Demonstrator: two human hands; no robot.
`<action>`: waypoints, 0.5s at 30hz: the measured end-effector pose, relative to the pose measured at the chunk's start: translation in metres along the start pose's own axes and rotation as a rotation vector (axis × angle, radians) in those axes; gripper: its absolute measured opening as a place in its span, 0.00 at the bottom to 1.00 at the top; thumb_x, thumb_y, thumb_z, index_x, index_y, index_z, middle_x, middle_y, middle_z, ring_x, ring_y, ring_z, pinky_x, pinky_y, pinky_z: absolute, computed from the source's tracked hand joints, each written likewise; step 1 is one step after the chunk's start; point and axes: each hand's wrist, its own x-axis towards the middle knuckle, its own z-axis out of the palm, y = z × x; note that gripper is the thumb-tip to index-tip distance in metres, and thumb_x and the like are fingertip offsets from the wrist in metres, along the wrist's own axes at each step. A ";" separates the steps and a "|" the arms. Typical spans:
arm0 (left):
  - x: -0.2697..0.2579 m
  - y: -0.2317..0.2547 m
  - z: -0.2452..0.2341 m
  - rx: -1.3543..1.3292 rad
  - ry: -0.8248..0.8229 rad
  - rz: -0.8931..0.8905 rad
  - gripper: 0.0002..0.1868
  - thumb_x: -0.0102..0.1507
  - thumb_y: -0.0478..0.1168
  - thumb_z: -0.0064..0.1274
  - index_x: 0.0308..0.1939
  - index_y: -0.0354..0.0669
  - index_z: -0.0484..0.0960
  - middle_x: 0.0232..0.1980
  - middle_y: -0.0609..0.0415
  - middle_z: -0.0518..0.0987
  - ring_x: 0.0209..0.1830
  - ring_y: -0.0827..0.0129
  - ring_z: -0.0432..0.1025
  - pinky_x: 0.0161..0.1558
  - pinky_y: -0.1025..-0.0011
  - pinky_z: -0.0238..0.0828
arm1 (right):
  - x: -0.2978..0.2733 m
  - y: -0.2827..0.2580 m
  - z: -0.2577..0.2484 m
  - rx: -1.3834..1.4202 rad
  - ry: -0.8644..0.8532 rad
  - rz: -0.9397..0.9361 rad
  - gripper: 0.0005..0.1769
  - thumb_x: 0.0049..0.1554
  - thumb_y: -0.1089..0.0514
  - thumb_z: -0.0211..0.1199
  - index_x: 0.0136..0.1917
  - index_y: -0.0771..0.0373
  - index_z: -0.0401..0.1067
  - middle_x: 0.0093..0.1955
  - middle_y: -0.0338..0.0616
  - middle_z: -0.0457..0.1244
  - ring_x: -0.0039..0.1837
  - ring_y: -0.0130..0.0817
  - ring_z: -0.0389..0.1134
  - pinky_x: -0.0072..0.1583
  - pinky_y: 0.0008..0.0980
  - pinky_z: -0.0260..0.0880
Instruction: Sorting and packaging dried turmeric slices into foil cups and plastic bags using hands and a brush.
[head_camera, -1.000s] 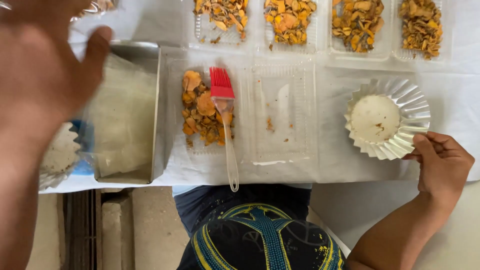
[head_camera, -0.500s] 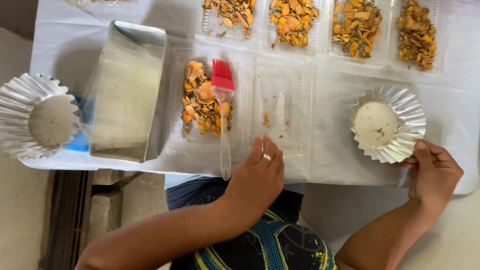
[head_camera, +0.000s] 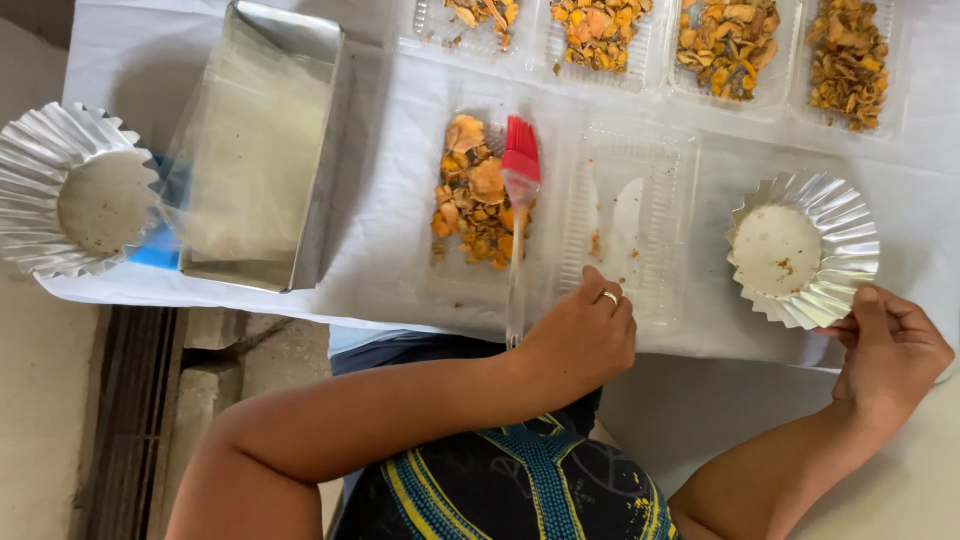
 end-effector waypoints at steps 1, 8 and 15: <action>0.002 0.001 0.003 -0.006 -0.007 0.002 0.06 0.59 0.35 0.59 0.40 0.43 0.87 0.41 0.44 0.84 0.48 0.50 0.79 0.59 0.48 0.73 | -0.001 -0.001 0.001 -0.032 0.004 -0.013 0.06 0.75 0.55 0.66 0.61 0.58 0.78 0.42 0.35 0.65 0.40 0.23 0.66 0.45 0.20 0.82; -0.013 -0.048 -0.052 -0.026 0.263 -0.099 0.11 0.67 0.36 0.49 0.50 0.40 0.84 0.45 0.40 0.82 0.40 0.58 0.77 0.57 0.60 0.68 | -0.015 -0.011 0.007 -0.169 0.093 -0.210 0.08 0.80 0.57 0.64 0.65 0.63 0.78 0.40 0.38 0.63 0.35 0.31 0.66 0.40 0.27 0.72; -0.061 -0.119 -0.043 -0.080 0.121 -0.213 0.14 0.64 0.39 0.51 0.54 0.50 0.80 0.63 0.43 0.73 0.51 0.56 0.72 0.53 0.60 0.71 | -0.040 -0.068 0.060 0.035 -0.023 -0.611 0.08 0.80 0.74 0.56 0.70 0.79 0.71 0.50 0.52 0.62 0.47 0.39 0.65 0.51 0.33 0.76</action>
